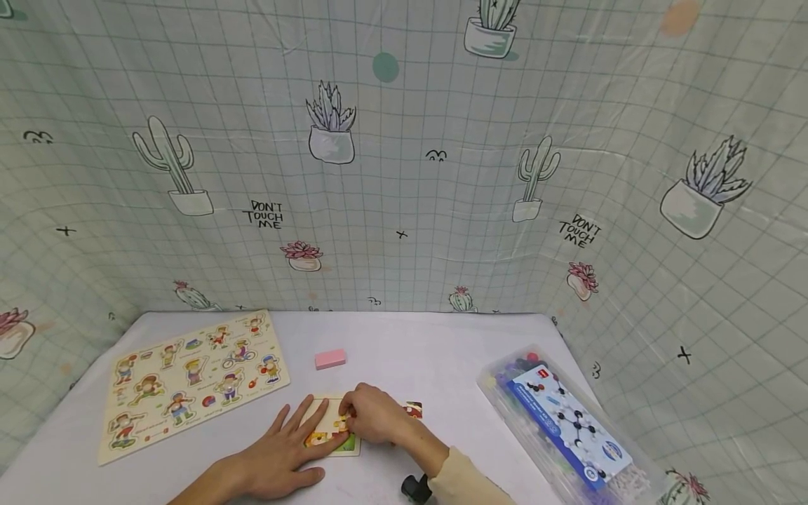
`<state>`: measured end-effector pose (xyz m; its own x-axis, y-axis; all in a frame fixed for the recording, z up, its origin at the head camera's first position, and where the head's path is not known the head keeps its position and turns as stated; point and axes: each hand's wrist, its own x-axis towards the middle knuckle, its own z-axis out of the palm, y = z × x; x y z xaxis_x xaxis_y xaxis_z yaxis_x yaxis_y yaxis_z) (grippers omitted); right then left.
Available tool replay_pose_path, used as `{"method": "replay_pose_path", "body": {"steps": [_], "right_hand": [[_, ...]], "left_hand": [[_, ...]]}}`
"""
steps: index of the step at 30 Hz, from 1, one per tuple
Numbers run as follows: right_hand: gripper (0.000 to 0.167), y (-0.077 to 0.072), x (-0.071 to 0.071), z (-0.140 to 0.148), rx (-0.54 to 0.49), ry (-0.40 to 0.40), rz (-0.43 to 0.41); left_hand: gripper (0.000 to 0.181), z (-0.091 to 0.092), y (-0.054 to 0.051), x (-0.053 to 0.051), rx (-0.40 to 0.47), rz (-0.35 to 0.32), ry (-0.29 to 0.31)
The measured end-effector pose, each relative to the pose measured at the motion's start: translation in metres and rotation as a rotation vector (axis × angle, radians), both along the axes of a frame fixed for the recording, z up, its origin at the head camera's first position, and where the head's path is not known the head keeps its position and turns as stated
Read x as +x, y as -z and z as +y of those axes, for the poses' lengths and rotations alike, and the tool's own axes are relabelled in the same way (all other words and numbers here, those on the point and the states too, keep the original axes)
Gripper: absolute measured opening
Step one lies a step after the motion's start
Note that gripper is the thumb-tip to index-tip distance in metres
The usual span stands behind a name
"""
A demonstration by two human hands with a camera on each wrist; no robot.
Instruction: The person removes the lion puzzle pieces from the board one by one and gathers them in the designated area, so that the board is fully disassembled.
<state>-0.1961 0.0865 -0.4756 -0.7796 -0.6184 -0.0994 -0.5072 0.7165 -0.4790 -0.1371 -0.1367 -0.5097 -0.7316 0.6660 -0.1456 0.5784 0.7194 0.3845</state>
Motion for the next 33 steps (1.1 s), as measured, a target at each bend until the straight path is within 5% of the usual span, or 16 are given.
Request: {"method": "replay_pose_path", "body": {"steps": [33], "right_hand": [[0.01, -0.0017, -0.0027, 0.0023, -0.074, 0.014, -0.067]], "left_hand": [[0.055, -0.0012, 0.0003, -0.0009, 0.021, -0.026, -0.001]]}}
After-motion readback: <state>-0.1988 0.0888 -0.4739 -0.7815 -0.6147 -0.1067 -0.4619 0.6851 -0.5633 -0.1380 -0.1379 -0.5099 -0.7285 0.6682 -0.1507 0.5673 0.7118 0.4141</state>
